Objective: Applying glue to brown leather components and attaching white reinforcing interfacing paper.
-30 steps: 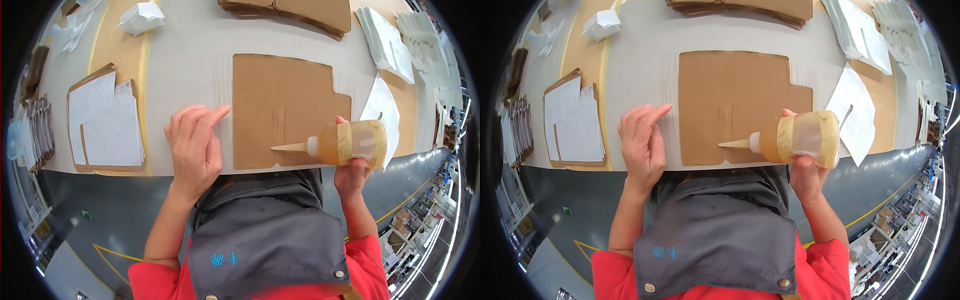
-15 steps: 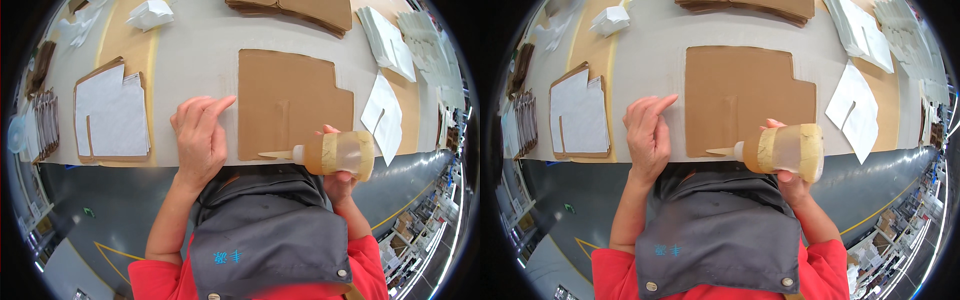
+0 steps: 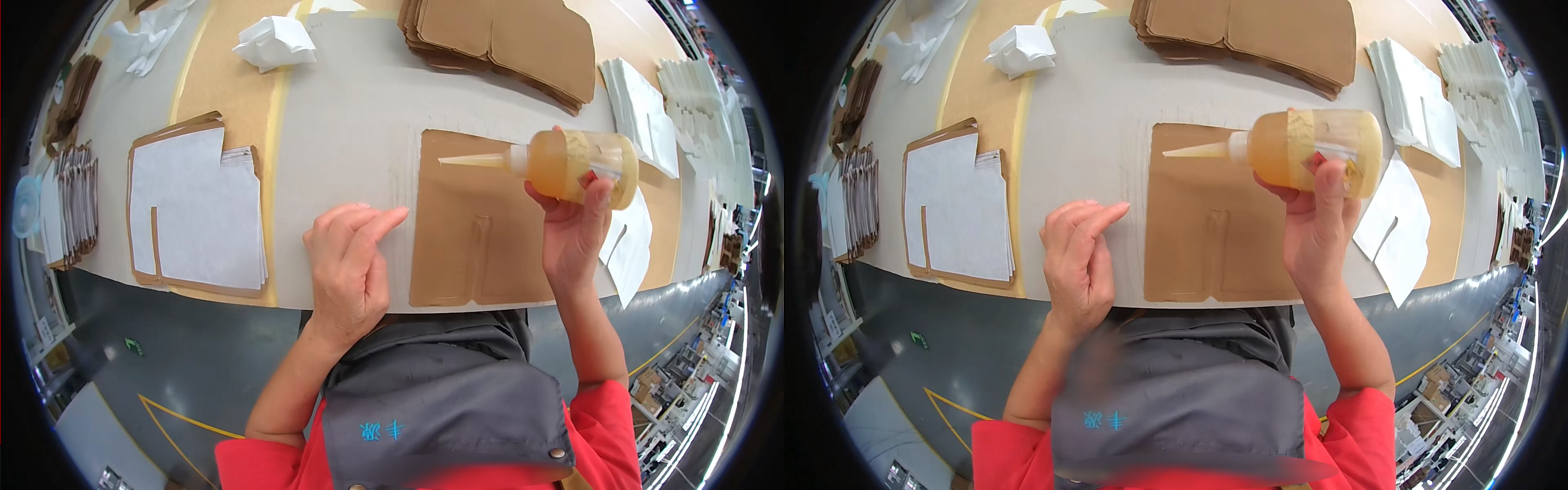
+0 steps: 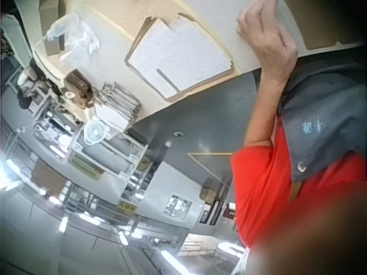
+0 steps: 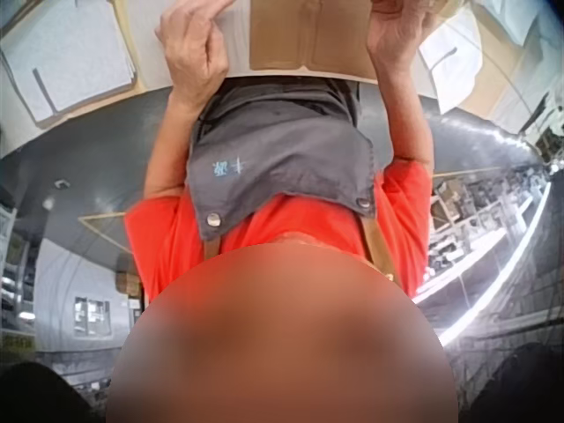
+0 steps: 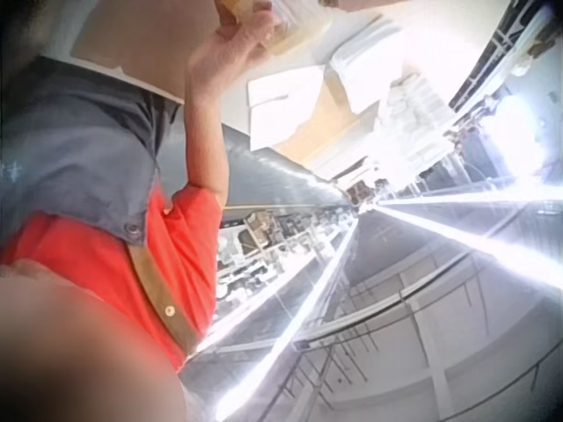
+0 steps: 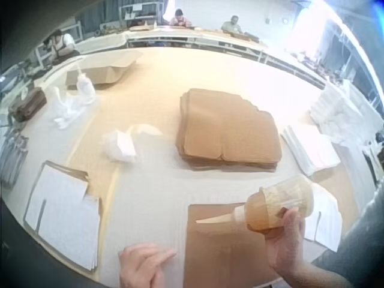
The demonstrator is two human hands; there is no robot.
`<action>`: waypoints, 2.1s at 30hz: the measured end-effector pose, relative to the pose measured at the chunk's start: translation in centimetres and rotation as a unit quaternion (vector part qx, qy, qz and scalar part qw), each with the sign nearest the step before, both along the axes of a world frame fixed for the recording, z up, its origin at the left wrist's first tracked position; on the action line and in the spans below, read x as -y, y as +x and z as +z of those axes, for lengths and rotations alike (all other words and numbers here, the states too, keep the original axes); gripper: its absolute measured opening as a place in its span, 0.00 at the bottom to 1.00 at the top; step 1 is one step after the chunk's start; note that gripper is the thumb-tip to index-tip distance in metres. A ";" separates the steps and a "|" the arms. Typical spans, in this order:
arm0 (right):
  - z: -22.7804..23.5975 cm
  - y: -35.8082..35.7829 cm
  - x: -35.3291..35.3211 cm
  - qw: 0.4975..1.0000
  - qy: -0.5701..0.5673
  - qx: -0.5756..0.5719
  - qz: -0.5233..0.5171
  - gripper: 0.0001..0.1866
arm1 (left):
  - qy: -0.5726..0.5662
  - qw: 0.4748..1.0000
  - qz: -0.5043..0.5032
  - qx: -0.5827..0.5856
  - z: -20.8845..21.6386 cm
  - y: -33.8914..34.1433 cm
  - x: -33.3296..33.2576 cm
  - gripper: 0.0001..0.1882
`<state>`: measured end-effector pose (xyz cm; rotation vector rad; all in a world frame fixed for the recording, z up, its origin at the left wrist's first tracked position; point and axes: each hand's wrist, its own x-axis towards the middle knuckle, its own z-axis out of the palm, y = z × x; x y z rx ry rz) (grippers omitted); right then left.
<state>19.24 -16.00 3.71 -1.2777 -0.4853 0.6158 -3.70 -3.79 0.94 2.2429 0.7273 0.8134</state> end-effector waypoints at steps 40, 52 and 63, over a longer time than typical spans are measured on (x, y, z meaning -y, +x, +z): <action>-1.0 -3.5 7.7 0.948 -0.014 0.228 0.221 0.56 | 0.042 0.999 0.008 0.021 -0.8 0.1 -0.1 0.28; 7.7 19.8 20.6 0.962 -0.095 0.076 -0.244 0.37 | -0.184 0.884 -0.218 0.370 10.8 0.4 5.3 0.09; 1.5 29.2 23.8 0.568 -0.581 0.546 -0.203 0.34 | -0.407 0.776 -0.373 0.304 15.4 3.2 9.3 0.02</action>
